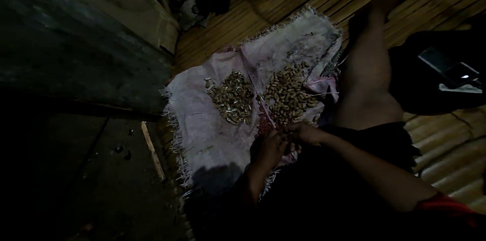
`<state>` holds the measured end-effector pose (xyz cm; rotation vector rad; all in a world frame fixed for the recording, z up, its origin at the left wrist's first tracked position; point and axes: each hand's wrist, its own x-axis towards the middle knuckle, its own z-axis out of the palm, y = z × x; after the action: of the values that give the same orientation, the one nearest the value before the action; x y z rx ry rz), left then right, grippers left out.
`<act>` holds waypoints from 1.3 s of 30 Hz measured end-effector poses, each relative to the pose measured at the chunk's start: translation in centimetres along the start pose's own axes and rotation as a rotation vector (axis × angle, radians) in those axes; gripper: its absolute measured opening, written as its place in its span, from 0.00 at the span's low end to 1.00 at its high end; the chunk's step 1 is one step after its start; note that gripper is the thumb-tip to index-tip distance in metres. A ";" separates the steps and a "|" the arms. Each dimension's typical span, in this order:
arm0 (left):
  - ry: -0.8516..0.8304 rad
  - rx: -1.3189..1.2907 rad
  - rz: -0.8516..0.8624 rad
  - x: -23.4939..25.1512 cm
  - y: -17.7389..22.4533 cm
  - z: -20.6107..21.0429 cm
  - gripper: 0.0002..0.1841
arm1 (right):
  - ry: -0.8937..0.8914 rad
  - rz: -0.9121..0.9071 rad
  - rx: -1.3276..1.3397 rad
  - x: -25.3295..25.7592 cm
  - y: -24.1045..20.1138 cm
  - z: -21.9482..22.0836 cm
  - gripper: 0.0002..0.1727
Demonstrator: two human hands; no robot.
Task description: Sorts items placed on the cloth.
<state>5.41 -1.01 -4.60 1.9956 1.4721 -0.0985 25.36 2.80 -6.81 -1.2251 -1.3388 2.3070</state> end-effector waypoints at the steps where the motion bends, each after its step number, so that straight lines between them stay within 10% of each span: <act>1: 0.013 -0.014 0.009 0.0 -0.1 0.0 0.18 | -0.003 0.003 0.005 0.0 0.0 -0.1 0.16; 13: 0.133 -0.371 -0.296 0.2 -2.4 -0.7 0.14 | 0.052 0.092 0.188 0.3 0.7 -0.3 0.22; 20: 0.152 -0.412 -0.339 0.3 -3.7 -2.7 0.13 | 0.314 0.032 -0.355 1.0 1.9 -0.9 0.17; 28: 0.797 -0.410 -0.509 2.0 -7.6 -10.1 0.27 | 0.128 0.168 -0.756 -0.1 0.5 1.0 0.21; 39: 0.090 -0.050 -0.463 7.5 -6.6 -7.2 0.22 | 0.109 0.084 -0.841 0.3 1.7 0.9 0.13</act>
<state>0.13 10.12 -5.10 1.6045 1.9516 -0.1674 24.87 1.49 -8.11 -1.5935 -2.3557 1.6902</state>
